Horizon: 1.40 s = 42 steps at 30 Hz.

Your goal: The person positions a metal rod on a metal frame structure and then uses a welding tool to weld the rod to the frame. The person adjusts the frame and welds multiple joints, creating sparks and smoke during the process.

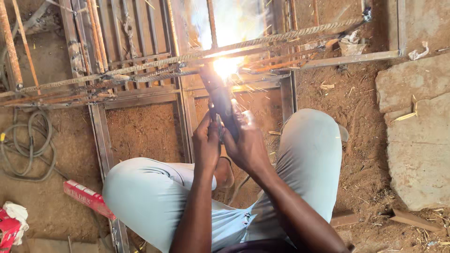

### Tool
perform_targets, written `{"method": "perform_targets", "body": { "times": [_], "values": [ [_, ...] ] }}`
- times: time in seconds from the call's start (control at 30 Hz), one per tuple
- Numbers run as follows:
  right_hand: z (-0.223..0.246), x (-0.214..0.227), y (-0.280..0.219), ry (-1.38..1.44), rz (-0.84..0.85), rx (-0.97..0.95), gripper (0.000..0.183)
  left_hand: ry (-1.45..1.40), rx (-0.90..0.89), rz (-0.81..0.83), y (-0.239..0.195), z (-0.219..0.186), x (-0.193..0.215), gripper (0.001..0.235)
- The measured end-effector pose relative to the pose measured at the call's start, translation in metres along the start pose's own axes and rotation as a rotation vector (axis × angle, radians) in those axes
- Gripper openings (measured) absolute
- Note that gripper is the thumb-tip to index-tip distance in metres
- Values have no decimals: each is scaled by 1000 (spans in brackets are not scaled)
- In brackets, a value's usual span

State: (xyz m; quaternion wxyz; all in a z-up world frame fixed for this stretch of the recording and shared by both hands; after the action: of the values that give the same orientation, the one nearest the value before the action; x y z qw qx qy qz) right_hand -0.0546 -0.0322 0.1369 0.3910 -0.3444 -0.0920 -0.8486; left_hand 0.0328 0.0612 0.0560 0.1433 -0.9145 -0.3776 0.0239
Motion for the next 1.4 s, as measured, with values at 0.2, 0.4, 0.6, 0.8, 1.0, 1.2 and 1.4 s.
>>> {"method": "perform_targets", "body": {
  "times": [0.2, 0.4, 0.6, 0.8, 1.0, 1.2, 1.4],
  "values": [
    [-7, -2, -3, 0, 8, -15, 69, 109, -63, -37, 2, 9, 0, 36],
    [-6, -2, -4, 10, -16, 49, 67, 72, 46, -23, 2, 16, -2, 38],
    [-9, -3, -3, 29, 11, -16, 75, 36, -12, -20, 3, 10, -3, 39],
    [-10, -5, -4, 40, 7, -25, 74, 52, 23, -12, 3, 16, -3, 41],
    [-10, -4, -5, -17, -46, 50, 73, 74, 16, -10, 4, 15, -2, 38],
    [-18, -8, -4, 38, -31, -31, 72, 143, 41, -60, 1, 10, 1, 38],
    [-20, -10, -5, -3, -76, 11, 72, 196, 59, -101, 3, 9, 1, 37]
  ]
}}
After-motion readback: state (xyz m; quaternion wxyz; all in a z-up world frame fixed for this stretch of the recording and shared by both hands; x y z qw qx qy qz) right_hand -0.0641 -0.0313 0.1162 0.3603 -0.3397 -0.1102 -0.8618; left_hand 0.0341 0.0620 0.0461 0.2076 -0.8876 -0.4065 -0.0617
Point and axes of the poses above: each hand's wrist, its own y-axis towards the middle knuckle, its own x-axis out of the back of the hand, z = x × y, the point moved 7 cm from there along y, towards the middle knuckle, and after that the axes turned 4 degrees about z, right-handed, at the moved point
